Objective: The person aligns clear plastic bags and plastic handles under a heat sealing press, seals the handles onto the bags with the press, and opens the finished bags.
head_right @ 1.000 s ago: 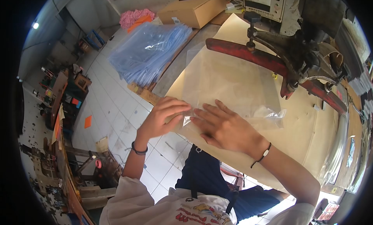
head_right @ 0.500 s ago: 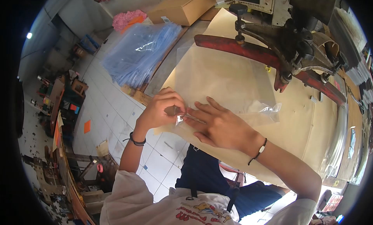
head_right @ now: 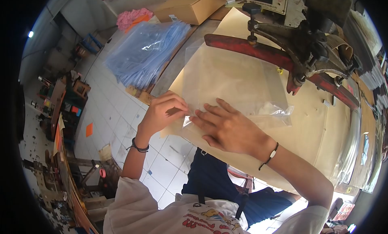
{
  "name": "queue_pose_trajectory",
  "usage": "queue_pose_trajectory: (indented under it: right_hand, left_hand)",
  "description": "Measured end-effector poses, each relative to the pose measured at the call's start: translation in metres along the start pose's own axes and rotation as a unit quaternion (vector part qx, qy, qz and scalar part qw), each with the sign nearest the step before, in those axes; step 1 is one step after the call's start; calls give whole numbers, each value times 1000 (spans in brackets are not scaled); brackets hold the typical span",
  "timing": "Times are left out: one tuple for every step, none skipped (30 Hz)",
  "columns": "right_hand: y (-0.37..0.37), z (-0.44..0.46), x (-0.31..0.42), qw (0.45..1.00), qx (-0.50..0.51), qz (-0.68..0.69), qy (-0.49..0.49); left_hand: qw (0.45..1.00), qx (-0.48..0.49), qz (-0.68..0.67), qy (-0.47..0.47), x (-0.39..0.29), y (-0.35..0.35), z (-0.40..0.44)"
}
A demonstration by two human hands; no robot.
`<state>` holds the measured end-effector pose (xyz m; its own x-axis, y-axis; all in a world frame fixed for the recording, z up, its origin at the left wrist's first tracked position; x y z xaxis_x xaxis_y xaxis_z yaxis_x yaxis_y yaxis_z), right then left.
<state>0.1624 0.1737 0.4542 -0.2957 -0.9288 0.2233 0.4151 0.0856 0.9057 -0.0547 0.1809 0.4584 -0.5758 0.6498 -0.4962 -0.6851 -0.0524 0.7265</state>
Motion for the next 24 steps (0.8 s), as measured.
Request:
queue_pose_trajectory:
  right_hand:
    - [-1,0,0,1000,-6,-4,3]
    - [-4,-1,-1,1000,-13,-8,5]
    - [-5,-2,-3,1000,-19,-12,7]
    - [-5,-2,-3,1000,-19,-10,8]
    - [-6,-2,-4,1000,-19,-7,9]
    - [-6,-2,-4,1000,-20,-4,8]
    - [-6,-2,-4,1000,-21,-10,11]
    - [-5,-1,-4,1000,-22,-15,14]
    - [-5,-1,-3,999,-22,-20,19]
    - [-6,-1,-3,999,-18,-21,17]
    - [-6,-1,-4,1000,-13,-23,17]
    - [-6,-1,-4,999,-9,-25,18]
    - [-6,-1,-3,999,-11,-24,18]
    - [-5,-1,-3,999,-13,-24,18]
    - [-5,0,-3,999,-16,-23,18]
    - [-4,0,-2,1000,-11,-22,16]
    - [-1,0,-1,1000,-7,-21,14]
    - [0,1,0,1000,-3,-20,12]
    - [0,1,0,1000,-2,-19,12]
    - [-1,1,0,1000,-2,-20,11]
    - [-2,2,-1,1000,-1,-18,9]
    - [-3,1,-1,1000,-3,-24,7]
    - [-4,1,-1,1000,-3,-30,6]
    - [-5,1,-1,999,-2,-34,5]
  left_hand:
    - [1000,4,-8,2,2,-1,1]
    - [1000,8,-16,3,5,-3,2]
    - [1000,13,-25,3,6,-5,4]
    - [999,16,-28,15,7,-6,5]
    - [999,21,-31,28,6,-7,6]
    - [998,26,-34,39,7,-7,8]
    - [998,35,-31,43,7,-8,10]
    - [998,42,-28,48,7,-10,10]
    - [997,49,-25,53,6,-11,9]
    - [997,49,-26,53,5,-11,9]
    - [997,47,-26,53,3,-10,10]
    - [997,45,-25,52,2,-9,10]
    - [994,39,-61,84,4,-8,8]
    - [988,33,-97,115,8,-6,5]
    - [980,28,-132,145,11,-3,3]
    - [979,15,-114,167,15,1,0]
    - [977,2,-96,189,19,6,-3]
    - [974,-11,-78,211,21,10,-5]
    - [984,-32,-29,176,16,14,-6]
    - [989,-54,20,138,8,16,-9]
    - [990,-73,67,102,-1,17,-12]
    - [995,-44,82,44,-13,13,-15]
    - [995,-15,96,-13,-28,8,-17]
    - [992,12,108,-68,-39,1,-22]
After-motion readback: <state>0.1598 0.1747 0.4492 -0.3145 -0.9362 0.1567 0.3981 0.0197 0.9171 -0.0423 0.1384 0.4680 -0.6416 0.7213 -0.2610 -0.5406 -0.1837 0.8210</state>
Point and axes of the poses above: each hand's wrist, its own z-axis towards the middle knuckle, its own y-axis out of the back of the hand, x = y × z, the point moved 4 cm from there along z, towards the middle knuckle, and after that the axes turned 1 degree about -x, right-handed, at the moved point
